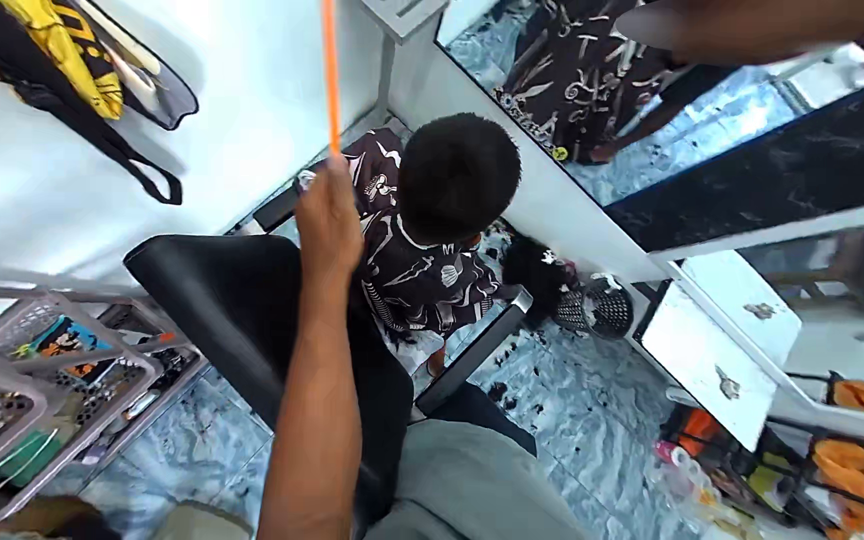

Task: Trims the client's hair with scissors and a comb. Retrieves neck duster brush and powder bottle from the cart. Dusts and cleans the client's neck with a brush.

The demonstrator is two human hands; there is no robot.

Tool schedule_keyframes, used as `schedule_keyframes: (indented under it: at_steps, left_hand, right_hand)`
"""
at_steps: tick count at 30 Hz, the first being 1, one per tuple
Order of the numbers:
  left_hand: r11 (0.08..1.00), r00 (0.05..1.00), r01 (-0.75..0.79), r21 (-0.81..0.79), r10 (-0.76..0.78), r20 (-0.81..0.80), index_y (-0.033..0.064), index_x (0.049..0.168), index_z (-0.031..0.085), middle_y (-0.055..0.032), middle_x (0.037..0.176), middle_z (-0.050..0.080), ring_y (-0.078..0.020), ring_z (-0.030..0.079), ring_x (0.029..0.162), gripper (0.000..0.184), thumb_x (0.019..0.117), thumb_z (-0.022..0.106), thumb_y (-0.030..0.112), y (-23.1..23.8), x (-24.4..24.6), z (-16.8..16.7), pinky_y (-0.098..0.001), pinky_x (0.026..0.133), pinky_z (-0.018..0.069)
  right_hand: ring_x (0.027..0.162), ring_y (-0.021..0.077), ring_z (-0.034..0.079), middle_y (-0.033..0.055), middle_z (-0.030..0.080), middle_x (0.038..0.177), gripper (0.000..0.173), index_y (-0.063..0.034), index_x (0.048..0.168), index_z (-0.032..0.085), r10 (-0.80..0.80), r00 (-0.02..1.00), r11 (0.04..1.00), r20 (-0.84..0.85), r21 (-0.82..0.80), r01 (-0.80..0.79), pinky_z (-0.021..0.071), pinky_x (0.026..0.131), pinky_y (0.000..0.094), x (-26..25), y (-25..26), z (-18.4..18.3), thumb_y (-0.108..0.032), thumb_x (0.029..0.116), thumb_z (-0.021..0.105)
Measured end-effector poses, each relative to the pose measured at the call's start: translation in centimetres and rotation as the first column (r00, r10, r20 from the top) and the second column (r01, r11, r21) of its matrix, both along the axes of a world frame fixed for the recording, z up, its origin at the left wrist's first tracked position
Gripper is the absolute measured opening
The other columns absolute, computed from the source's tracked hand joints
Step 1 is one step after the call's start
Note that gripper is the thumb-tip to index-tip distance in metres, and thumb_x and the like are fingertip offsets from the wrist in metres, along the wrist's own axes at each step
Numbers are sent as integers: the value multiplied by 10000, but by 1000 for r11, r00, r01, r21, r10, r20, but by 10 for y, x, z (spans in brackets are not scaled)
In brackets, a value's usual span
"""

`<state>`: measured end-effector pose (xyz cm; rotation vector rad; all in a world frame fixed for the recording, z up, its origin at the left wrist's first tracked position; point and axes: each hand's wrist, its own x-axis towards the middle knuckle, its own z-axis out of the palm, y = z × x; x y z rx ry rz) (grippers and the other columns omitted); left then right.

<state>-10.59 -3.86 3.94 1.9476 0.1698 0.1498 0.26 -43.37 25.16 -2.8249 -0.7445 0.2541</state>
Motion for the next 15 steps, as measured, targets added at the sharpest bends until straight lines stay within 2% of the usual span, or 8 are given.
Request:
schedule_keyframes:
  at_steps: [2,4,6,8,10,12,13,15]
  left_hand:
    - [992,989,25,120,-42,143,-43,977,666,-131,788,652,-201,632,678,614,1117,281,414,-26,-38,-19,-433,656,551]
    - [977,975,21,212,-67,210,-10,913,678,-112,751,654,-189,643,685,625,1108,318,462,-40,-50,-44,-422,661,555]
    - [964,996,46,263,-64,59,-1,950,689,-127,790,673,-212,657,725,645,1109,289,479,-40,-48,-55,-453,702,560]
    - [971,955,45,235,27,-296,-9,1035,684,-184,850,667,-286,646,709,735,1101,204,543,-31,-39,-55,-530,683,551]
    - [972,871,-133,193,207,-445,-35,1072,668,-218,883,657,-340,648,714,806,1066,227,639,-31,-42,-51,-586,692,557]
    - [885,857,-459,74,463,-225,-6,1043,587,-72,753,563,-187,599,606,633,1058,397,598,-56,-59,-36,-442,639,593]
    - [840,840,-543,-26,542,-38,12,1045,536,-21,793,564,-122,619,650,489,1039,541,501,-76,-69,-26,-381,671,608]
    - [869,817,-483,-111,492,299,-14,1193,457,-94,1164,577,-135,636,1033,518,909,774,280,-121,-84,-19,-334,900,578]
  right_hand:
    - [733,275,580,149,607,876,271,-21,1133,624,-10,1000,1000,0,21,10,467,639,560,14,-19,-18,-189,920,608]
    - [844,291,635,165,653,1032,440,-64,1302,592,-56,998,992,5,114,55,524,746,591,26,-64,-48,-260,911,637]
    - [926,320,659,180,655,1122,515,-89,1369,549,-91,995,977,-38,192,97,539,803,619,26,-93,-70,-277,904,668]
    - [956,315,652,183,639,1155,545,-78,1384,521,-117,992,963,-58,239,127,542,827,592,17,-101,-79,-251,894,685]
    - [982,390,658,237,648,1139,523,-18,1345,528,-113,993,966,24,238,105,530,841,639,3,-101,-86,-191,879,690]
    - [1074,481,639,274,647,1185,467,-16,1347,554,-74,983,988,169,144,49,447,929,739,-7,-98,-90,-154,911,652]
    - [1151,522,598,288,624,1242,451,-47,1368,564,-31,973,995,228,101,8,326,1010,807,-11,-96,-96,-128,928,611]
    - [1190,576,551,313,593,1255,392,-114,1363,599,109,936,989,333,58,-136,158,1049,879,-10,-93,-110,-81,980,521]
